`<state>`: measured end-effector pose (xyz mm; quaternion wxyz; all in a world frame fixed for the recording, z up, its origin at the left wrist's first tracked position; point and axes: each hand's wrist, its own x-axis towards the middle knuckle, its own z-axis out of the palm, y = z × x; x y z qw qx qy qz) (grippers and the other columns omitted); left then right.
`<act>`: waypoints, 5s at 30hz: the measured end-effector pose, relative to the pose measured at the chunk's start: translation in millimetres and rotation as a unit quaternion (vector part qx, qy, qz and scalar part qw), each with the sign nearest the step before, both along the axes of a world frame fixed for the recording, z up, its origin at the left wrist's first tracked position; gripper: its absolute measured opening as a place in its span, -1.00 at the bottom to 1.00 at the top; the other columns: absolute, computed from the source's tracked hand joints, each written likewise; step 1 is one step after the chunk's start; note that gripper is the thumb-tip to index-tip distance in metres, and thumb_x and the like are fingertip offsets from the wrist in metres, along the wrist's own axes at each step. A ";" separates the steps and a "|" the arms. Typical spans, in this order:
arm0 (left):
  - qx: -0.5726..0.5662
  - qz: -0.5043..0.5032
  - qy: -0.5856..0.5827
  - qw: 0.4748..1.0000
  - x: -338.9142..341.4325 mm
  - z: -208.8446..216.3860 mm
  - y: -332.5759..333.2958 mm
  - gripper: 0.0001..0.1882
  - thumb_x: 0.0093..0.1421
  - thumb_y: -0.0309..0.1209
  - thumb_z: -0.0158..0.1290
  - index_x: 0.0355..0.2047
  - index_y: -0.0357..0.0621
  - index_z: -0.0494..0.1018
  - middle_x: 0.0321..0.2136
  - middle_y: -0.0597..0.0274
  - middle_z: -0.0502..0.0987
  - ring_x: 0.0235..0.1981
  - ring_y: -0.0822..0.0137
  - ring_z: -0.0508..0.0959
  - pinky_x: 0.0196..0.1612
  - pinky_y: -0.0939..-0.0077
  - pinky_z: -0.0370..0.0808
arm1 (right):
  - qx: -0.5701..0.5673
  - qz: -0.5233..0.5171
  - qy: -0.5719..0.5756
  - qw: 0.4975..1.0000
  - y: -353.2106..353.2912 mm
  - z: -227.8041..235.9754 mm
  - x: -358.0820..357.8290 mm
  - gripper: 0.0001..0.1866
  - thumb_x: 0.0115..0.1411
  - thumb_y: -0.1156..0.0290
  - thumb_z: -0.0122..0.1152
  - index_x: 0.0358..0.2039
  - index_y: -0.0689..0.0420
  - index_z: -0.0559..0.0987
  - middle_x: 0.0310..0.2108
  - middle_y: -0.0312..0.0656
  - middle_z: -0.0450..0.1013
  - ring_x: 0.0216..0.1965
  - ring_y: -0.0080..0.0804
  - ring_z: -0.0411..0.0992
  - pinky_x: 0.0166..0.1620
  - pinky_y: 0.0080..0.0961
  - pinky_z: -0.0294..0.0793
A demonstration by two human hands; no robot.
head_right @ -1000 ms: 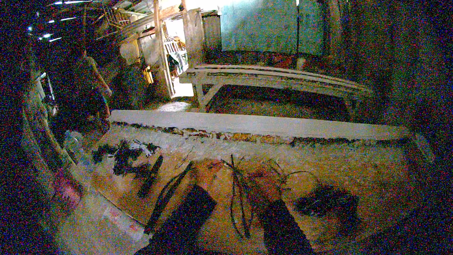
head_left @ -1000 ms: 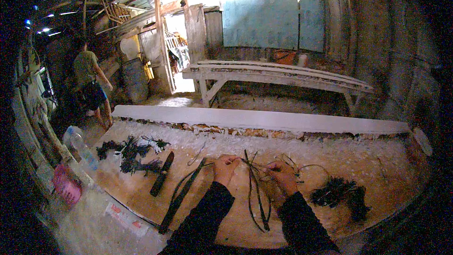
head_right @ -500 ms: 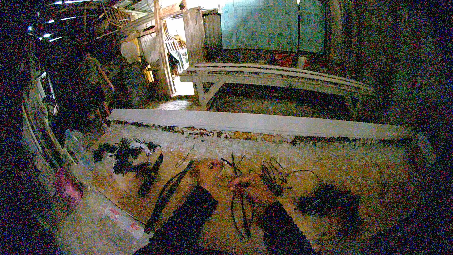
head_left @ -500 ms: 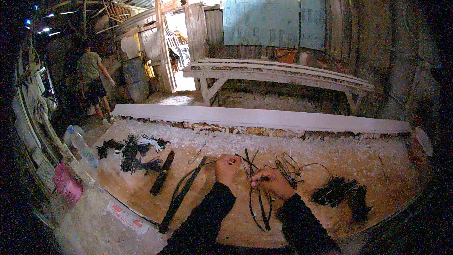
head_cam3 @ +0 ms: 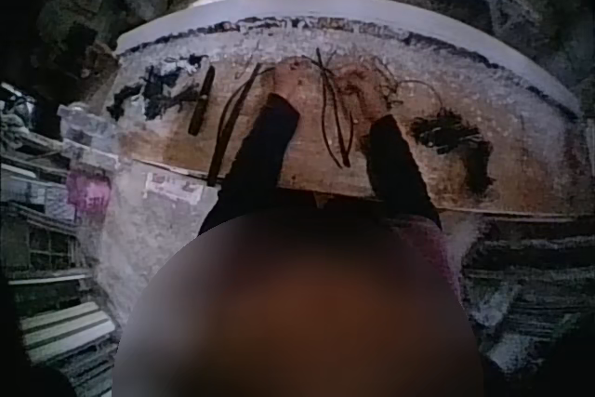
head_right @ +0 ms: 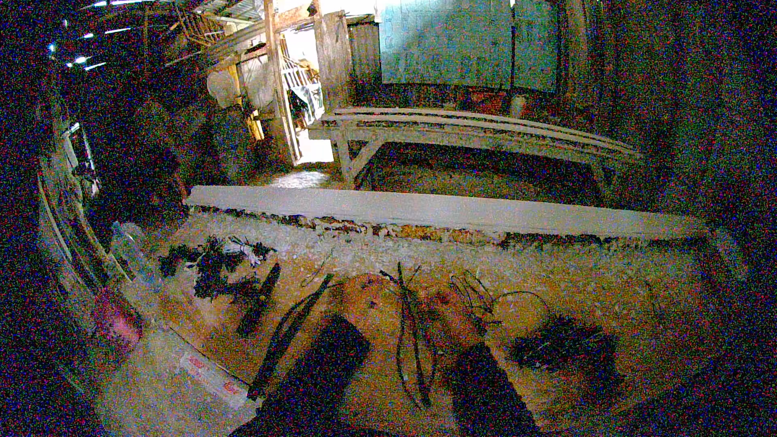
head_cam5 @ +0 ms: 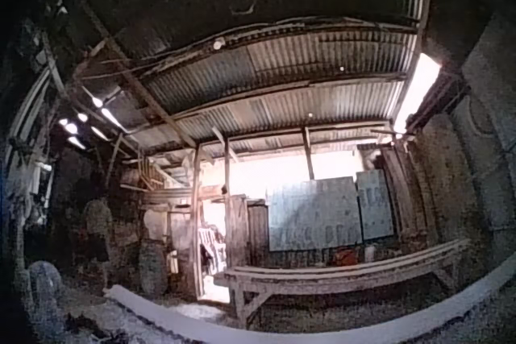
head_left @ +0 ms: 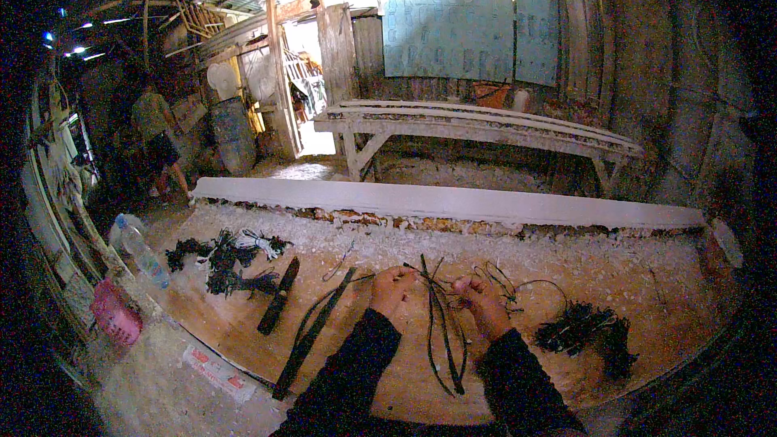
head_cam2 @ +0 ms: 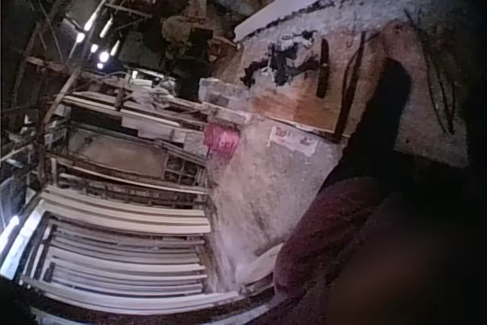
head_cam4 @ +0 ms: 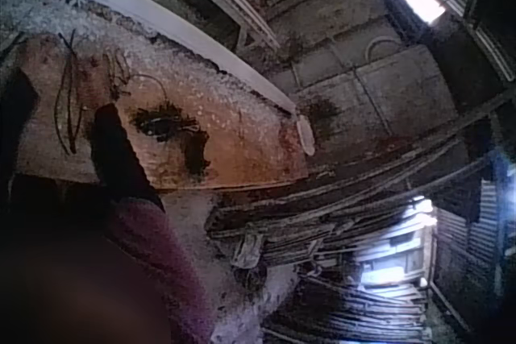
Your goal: The person repeatedly picks up black cable ties from a pile on a wooden workbench, loops them around a small object, and tightens them by hand. The person places the tied units back on the table and continues the process with additional cable ties.
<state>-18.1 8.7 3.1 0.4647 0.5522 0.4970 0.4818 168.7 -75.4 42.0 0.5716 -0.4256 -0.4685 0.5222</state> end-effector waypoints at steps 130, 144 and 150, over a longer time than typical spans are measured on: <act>0.259 -0.144 0.125 0.947 -88.6 71.7 -26.3 -0.83 0.11 -0.44 0.02 -0.32 -0.23 0.52 -0.36 0.15 0.53 -0.27 0.31 0.49 -0.14 0.49 0.37 | -0.075 0.159 -0.047 0.983 -7.6 -2.7 -3.8 -0.66 0.17 0.12 0.04 -0.27 0.15 0.53 -0.42 -0.35 0.46 -0.41 -0.64 0.36 -0.37 -0.70 0.31; 0.266 -0.141 0.132 0.944 -89.8 69.0 -22.3 -0.81 0.10 -0.44 0.02 -0.29 -0.23 0.52 -0.41 0.16 0.50 -0.32 0.33 0.48 -0.21 0.52 0.37 | -0.024 0.213 -0.089 0.973 -5.7 -3.8 -7.3 -0.82 0.09 0.31 0.17 -0.44 0.17 0.55 -0.45 -0.35 0.48 -0.36 -0.61 0.39 -0.17 -0.63 0.31; 0.269 -0.120 0.131 0.947 -86.2 72.6 -24.6 -0.81 0.09 -0.48 0.01 -0.28 -0.24 0.52 -0.41 0.18 0.50 -0.32 0.35 0.47 -0.22 0.56 0.37 | -0.026 0.215 -0.077 0.973 -8.5 -0.9 -8.2 -0.84 0.08 0.34 0.17 -0.43 0.17 0.55 -0.44 -0.34 0.49 -0.33 -0.60 0.41 -0.15 -0.62 0.32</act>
